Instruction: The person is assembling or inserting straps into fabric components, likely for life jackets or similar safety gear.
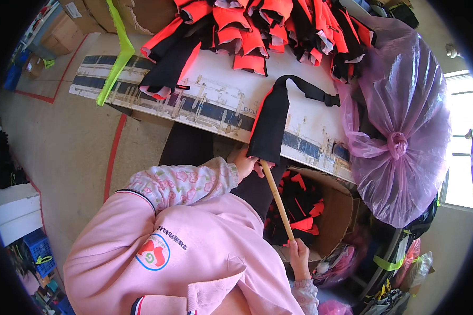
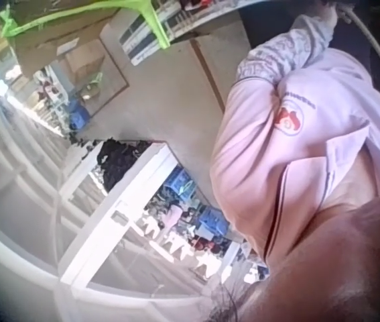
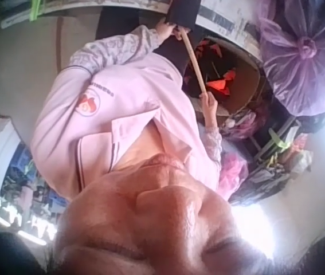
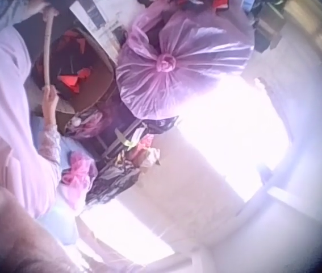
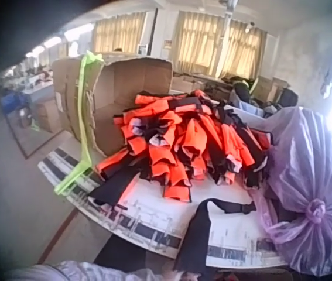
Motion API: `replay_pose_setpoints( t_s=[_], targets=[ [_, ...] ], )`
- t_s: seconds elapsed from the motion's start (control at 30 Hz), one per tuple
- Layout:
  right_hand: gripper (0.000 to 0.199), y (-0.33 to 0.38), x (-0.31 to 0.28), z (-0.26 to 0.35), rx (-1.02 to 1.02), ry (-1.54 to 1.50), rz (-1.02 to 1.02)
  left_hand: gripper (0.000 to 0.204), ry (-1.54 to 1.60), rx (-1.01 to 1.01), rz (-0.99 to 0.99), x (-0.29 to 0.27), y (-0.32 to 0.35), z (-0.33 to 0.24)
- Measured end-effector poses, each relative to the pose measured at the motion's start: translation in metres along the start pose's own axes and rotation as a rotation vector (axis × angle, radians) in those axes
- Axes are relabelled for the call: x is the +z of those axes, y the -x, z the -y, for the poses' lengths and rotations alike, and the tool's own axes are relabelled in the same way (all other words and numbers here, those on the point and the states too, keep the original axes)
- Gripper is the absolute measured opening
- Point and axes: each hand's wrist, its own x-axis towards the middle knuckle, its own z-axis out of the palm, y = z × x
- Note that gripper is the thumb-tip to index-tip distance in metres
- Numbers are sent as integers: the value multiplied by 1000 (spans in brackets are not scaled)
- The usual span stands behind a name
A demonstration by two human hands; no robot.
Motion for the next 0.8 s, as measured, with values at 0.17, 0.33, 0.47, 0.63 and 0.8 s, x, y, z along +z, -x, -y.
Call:
replay_pose_setpoints(
  t_s=[0.17,0.33,0.47,0.63,0.8],
  targets=[
    [30,-30,20,34,20,43,45,24,-101,9,-51,13,11,-15],
    [31,-71,38,75,-78,138,21,22,-299,-85,-131,13,9,-15],
    [34,-113,66,91,-263,50,-75,21,-381,-89,-131,8,2,-4],
    [35,-134,82,109,128,-605,319,17,-487,-102,-101,7,1,-5],
    [36,-141,104,109,267,-1220,677,17,-351,9,-149,-2,-9,16]
  ],
)
